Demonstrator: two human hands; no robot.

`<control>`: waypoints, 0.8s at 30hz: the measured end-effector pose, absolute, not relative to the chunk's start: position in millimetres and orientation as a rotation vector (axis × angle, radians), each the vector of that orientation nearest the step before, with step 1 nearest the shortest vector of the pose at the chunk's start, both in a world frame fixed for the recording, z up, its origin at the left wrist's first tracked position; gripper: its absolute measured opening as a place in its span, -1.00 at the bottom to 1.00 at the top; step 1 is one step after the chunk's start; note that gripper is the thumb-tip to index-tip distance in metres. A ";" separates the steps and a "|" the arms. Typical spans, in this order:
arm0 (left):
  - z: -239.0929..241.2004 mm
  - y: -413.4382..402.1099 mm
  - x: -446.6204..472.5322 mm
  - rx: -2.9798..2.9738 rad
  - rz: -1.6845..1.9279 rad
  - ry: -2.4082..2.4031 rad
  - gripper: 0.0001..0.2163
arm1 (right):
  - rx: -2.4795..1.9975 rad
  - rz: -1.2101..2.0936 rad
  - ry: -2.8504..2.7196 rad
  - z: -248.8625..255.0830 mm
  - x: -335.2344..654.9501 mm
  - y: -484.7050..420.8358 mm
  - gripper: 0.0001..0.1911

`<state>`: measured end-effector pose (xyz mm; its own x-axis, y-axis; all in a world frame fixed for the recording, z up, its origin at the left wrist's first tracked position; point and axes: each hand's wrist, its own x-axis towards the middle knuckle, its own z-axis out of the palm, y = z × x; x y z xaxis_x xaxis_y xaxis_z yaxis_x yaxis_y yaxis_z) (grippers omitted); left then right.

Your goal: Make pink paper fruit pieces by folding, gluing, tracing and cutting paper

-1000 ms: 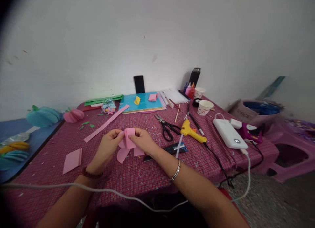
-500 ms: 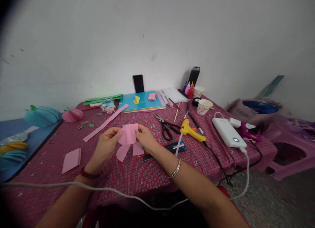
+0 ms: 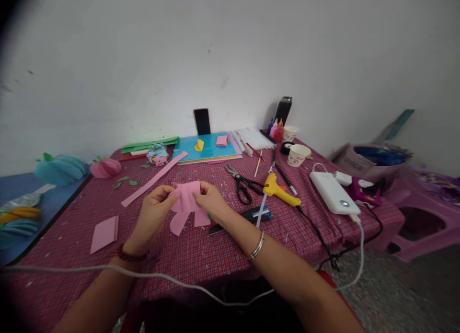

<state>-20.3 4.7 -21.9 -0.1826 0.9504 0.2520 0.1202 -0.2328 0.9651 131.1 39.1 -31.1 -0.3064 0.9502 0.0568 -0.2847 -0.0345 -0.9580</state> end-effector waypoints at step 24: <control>-20.2 8.3 -17.5 1.422 1.658 1.358 -0.62 | -0.830 1.376 -1.415 -34.4 134.7 40.6 -0.94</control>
<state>-17.5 8.3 -20.2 -0.2790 0.8852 0.3723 0.1901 -0.3292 0.9249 134.7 40.6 -34.4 -0.3082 0.9355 0.1725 -0.1465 0.1325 -0.9803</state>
